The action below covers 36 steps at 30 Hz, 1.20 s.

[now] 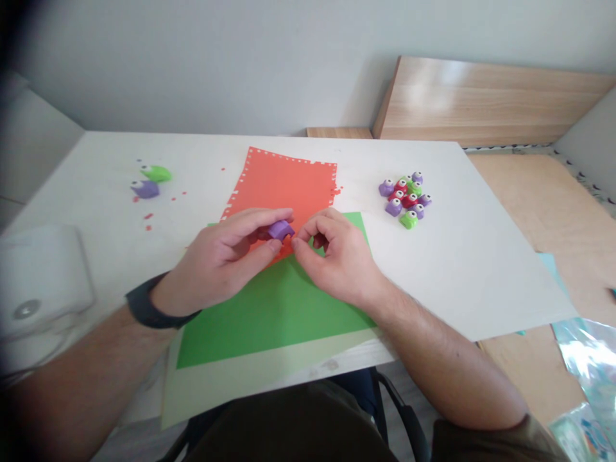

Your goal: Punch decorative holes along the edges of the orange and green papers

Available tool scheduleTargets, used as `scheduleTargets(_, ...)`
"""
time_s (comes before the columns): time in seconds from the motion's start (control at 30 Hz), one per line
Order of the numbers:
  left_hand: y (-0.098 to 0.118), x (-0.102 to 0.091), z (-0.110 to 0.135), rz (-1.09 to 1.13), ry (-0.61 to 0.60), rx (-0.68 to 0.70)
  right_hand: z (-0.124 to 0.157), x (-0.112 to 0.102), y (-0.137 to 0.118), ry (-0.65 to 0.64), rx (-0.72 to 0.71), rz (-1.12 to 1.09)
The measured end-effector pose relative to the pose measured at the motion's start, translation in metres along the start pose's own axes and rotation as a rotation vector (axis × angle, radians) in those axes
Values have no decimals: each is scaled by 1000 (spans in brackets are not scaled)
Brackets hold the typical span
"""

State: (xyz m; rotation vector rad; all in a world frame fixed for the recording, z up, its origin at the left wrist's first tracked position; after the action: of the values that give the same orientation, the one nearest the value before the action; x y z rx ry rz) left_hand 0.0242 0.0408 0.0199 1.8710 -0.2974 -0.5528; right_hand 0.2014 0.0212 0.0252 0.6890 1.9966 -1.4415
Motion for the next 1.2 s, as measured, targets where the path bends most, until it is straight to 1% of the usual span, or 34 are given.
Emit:
scheduleTargets(0.3,-1,0,1,-6,-15,-4,-1,1,2,-16,27,7)
scheduleTargets(0.53,-3,-1,1,-23,-6,-8,0,1,1,20,-18,26)
scheduleTargets(0.73,-4,1,1,-13,-23,1,0,-1,-2,43,-78,69)
scheduleTargets(1.0,-6,2,0,4,-29,-11,1,-1,-3,-4,-54,44)
scheduleTargets(1.1,-7,2,1,-8,-26,-27,1,-2,-4,-6,-52,36)
scheduleTargets(1.2,-8,1,2,11,-13,-72,1,-3,-4,12,-50,19)
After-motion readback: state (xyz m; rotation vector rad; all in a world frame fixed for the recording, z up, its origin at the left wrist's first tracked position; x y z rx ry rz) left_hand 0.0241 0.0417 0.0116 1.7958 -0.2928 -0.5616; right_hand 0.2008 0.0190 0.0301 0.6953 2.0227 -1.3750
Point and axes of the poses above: each hand's wrist, its own z-axis away from the middle knuckle, its own x-axis out of the palm, y = z × x, the point moved 5 cm from there along -z, towards the middle knuckle, and after that the axes turned 15 degrees about z, right-handed, at the moved point
